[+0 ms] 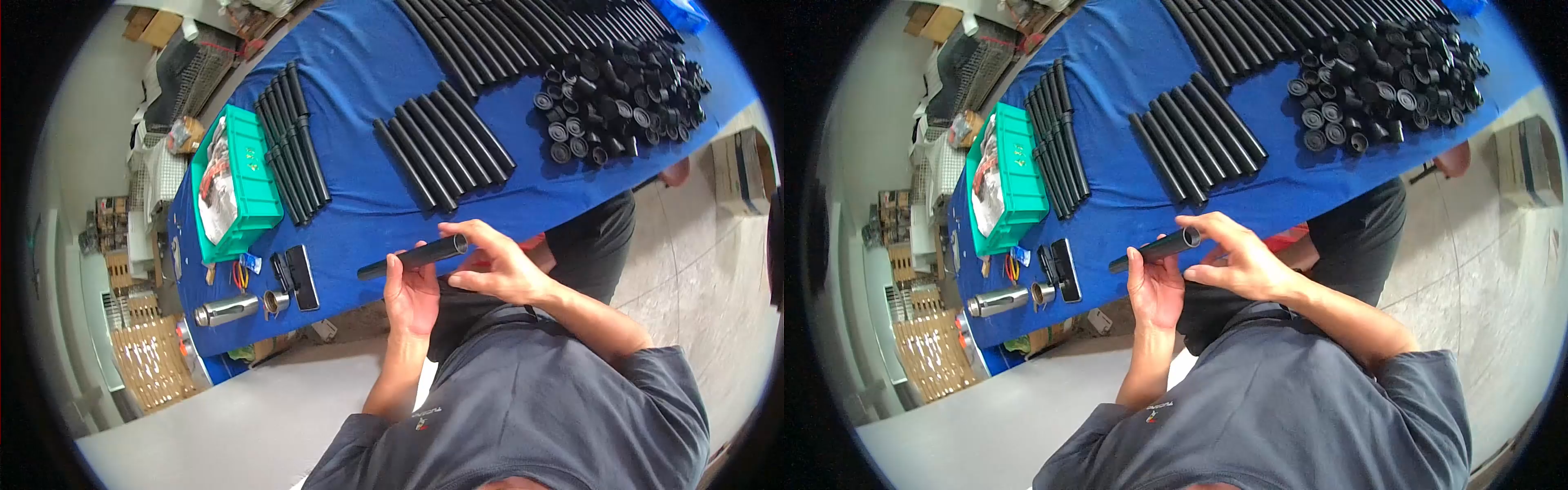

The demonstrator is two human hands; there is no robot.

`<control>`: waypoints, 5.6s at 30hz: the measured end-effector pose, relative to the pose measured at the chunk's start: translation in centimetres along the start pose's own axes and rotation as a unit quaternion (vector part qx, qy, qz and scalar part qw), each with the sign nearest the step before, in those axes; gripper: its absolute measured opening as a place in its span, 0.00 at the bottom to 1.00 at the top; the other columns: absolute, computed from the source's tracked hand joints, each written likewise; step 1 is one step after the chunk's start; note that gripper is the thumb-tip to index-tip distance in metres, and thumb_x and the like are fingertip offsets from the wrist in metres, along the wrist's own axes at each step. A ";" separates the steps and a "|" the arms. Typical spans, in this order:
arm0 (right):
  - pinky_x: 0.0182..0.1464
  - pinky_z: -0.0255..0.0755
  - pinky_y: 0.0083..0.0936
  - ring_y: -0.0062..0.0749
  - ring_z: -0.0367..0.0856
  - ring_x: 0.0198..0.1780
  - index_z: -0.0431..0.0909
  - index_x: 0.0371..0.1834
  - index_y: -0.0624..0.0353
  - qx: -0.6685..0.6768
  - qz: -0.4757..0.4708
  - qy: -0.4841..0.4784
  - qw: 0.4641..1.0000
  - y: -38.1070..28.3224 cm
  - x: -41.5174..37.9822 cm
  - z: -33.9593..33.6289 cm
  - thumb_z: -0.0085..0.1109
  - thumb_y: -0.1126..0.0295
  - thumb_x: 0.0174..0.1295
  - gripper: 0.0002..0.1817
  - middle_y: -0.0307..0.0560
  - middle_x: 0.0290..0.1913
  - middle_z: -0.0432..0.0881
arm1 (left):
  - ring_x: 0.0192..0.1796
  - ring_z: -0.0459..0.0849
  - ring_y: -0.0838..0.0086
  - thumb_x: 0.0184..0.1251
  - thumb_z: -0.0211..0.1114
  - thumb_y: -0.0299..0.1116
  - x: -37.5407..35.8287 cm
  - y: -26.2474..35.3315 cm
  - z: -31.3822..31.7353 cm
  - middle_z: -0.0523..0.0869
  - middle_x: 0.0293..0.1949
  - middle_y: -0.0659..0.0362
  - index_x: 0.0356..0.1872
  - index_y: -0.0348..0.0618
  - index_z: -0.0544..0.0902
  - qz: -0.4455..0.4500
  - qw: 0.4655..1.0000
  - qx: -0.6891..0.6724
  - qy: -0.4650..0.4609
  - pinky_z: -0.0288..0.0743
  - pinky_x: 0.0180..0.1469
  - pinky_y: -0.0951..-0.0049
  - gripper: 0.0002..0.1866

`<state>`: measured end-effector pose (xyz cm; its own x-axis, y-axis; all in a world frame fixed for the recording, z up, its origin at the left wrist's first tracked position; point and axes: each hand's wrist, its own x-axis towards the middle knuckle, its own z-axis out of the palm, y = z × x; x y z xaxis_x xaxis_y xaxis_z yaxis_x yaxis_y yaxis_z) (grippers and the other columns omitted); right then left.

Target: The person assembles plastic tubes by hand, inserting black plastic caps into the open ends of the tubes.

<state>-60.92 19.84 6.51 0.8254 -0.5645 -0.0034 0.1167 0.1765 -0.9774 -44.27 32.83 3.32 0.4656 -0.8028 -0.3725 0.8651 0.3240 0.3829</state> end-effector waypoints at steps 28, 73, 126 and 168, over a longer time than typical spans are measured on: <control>0.50 0.80 0.33 0.37 0.87 0.46 0.81 0.59 0.65 -0.121 -0.094 0.085 0.984 1.2 -0.1 -1.5 0.71 0.63 0.68 0.22 0.51 0.45 0.86 | 0.60 0.85 0.47 0.60 0.76 0.28 0.8 0.3 4.0 0.87 0.56 0.47 0.61 0.37 0.81 0.350 0.418 0.818 -0.182 0.79 0.62 0.53 0.26; 0.58 0.78 0.43 0.55 0.81 0.54 0.70 0.67 0.67 -0.570 -0.059 0.185 0.799 4.6 -0.1 -11.7 0.71 0.73 0.58 0.33 0.59 0.52 0.80 | 0.75 0.74 0.46 0.78 0.65 0.31 8.1 3.3 -7.0 0.82 0.66 0.41 0.65 0.47 0.80 -0.045 0.976 0.063 -0.206 0.73 0.72 0.33 0.18; 0.48 0.80 0.33 0.37 0.84 0.44 0.76 0.58 0.62 -0.360 -0.026 0.148 0.921 0.2 -0.5 -8.7 0.67 0.81 0.59 0.22 0.50 0.50 0.80 | 0.69 0.81 0.50 0.73 0.71 0.31 0.7 -2.5 0.9 0.87 0.58 0.49 0.64 0.56 0.75 0.000 0.991 0.030 -0.130 0.84 0.64 0.39 0.22; 0.50 0.78 0.33 0.38 0.86 0.47 0.80 0.58 0.67 -0.219 -0.030 0.039 0.975 1.3 -1.0 -3.0 0.72 0.70 0.63 0.22 0.54 0.46 0.86 | 0.64 0.85 0.50 0.76 0.68 0.31 2.4 -3.9 0.7 0.88 0.55 0.47 0.57 0.50 0.77 0.040 0.979 0.153 -0.127 0.85 0.64 0.49 0.14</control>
<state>-63.22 18.24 4.64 0.7785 -0.6250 0.0573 -0.0972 -0.2102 -0.9728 -46.67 29.28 1.47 0.4342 -0.8924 -0.1230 0.7134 0.2573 0.6518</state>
